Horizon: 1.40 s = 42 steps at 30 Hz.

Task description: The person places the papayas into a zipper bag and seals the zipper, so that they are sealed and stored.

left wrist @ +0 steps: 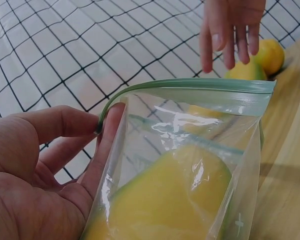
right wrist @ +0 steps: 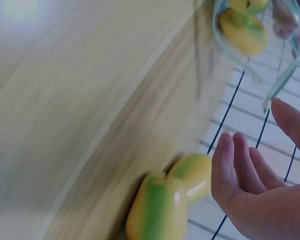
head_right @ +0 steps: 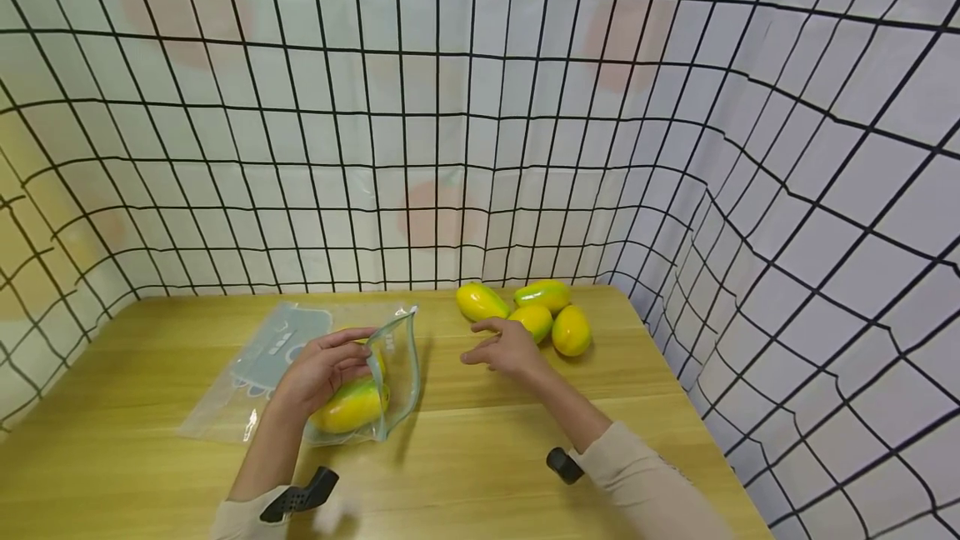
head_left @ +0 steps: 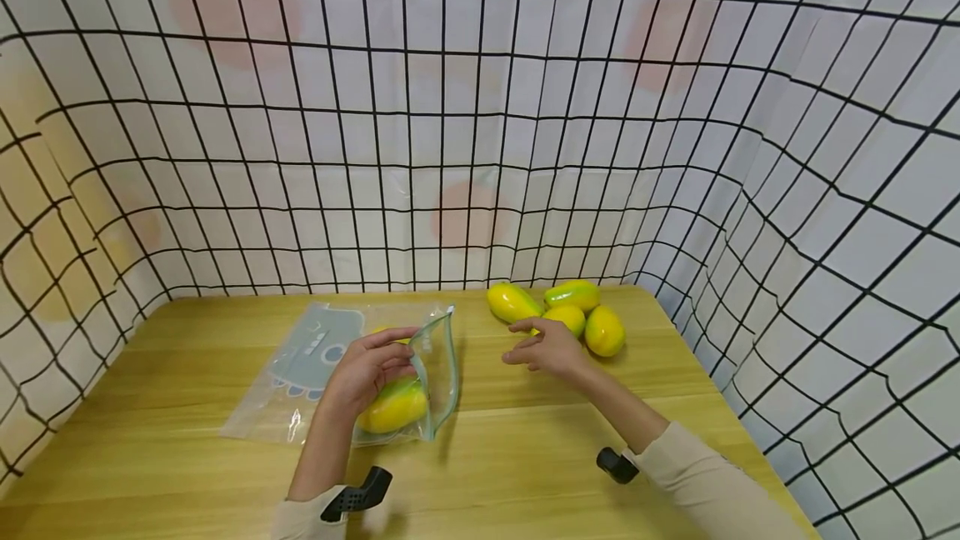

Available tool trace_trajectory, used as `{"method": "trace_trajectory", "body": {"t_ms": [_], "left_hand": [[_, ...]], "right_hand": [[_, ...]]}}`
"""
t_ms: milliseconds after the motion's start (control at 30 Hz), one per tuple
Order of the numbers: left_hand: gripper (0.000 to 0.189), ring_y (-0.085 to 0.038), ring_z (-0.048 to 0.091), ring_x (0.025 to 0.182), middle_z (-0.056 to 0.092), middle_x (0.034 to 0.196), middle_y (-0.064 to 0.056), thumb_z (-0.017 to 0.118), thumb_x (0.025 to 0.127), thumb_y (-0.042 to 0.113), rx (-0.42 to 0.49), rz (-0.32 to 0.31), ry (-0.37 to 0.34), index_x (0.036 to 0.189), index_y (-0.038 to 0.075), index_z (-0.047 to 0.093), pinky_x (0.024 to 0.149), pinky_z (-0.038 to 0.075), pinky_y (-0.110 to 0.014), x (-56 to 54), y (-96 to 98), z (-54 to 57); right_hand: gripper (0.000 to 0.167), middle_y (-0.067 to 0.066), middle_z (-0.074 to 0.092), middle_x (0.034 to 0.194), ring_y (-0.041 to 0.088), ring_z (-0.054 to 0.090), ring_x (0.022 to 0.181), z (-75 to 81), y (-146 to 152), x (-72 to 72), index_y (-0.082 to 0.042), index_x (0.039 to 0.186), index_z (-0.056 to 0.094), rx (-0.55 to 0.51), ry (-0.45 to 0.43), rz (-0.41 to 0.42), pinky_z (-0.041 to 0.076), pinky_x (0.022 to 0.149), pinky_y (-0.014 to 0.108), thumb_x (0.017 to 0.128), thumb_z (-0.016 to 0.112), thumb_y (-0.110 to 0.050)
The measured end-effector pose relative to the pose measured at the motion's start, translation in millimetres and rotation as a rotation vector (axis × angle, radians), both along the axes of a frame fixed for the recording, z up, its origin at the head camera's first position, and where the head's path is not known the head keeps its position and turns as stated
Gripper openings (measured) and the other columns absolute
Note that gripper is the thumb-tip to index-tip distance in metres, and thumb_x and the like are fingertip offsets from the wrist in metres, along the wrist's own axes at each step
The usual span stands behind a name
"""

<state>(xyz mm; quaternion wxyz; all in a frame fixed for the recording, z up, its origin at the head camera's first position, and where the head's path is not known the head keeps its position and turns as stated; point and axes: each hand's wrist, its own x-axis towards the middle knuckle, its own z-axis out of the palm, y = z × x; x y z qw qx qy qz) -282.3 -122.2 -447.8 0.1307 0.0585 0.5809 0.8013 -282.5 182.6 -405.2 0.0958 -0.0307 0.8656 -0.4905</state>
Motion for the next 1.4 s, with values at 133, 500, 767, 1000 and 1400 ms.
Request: {"method": "trace_trajectory", "body": {"t_ms": [133, 500, 767, 1000, 1400], "left_hand": [[0.045, -0.01, 0.071, 0.075, 0.071, 0.096, -0.005, 0.059, 0.098, -0.002, -0.004, -0.001, 0.003, 0.14, -0.015, 0.05, 0.076, 0.063, -0.026, 0.2, 0.0, 0.2], [0.045, -0.01, 0.071, 0.075, 0.07, 0.094, -0.006, 0.059, 0.098, -0.003, 0.002, -0.003, 0.001, 0.14, -0.015, 0.05, 0.075, 0.063, -0.026, 0.8, 0.4, 0.6], [0.043, -0.011, 0.071, 0.075, 0.07, 0.094, -0.006, 0.058, 0.098, -0.003, 0.009, -0.001, -0.013, 0.139, -0.014, 0.051, 0.075, 0.063, -0.026, 1.1, 0.3, 0.6], [0.044, -0.011, 0.071, 0.074, 0.071, 0.095, -0.006, 0.058, 0.098, -0.003, 0.008, 0.0, -0.011, 0.14, -0.014, 0.051, 0.075, 0.063, -0.026, 1.5, 0.1, 1.0], [0.045, -0.011, 0.071, 0.075, 0.071, 0.096, -0.004, 0.059, 0.098, -0.002, 0.007, -0.002, -0.009, 0.14, -0.014, 0.05, 0.076, 0.063, -0.026, 1.5, -0.8, 0.8]], "right_hand": [[0.058, 0.018, 0.074, 0.113, 0.027, 0.072, 0.099, 2.7, 19.1, -1.3, -0.003, 0.137, 0.06, 0.038, 0.026, -0.035, 0.061, 0.087, 0.046, 0.085, 0.082, -0.02], [0.073, 0.023, 0.068, 0.124, 0.03, 0.068, 0.106, 8.0, 70.6, -3.2, -0.005, 0.146, 0.052, 0.159, 0.085, -0.145, 0.06, 0.081, 0.034, 0.086, 0.082, -0.033], [0.083, 0.028, 0.06, 0.136, 0.041, 0.059, 0.124, 6.0, 100.2, -4.0, -0.009, 0.153, 0.043, 0.207, 0.1, -0.237, 0.054, 0.098, 0.049, 0.087, 0.078, -0.044], [0.08, 0.031, 0.051, 0.144, 0.045, 0.053, 0.13, -3.7, 115.0, -5.3, -0.009, 0.154, 0.042, 0.212, 0.114, -0.304, 0.051, 0.101, 0.055, 0.089, 0.077, -0.041], [0.083, 0.031, 0.043, 0.15, 0.045, 0.046, 0.133, -24.0, 124.0, -14.6, -0.006, 0.155, 0.037, 0.219, 0.12, -0.366, 0.05, 0.098, 0.055, 0.09, 0.076, -0.039]]}}
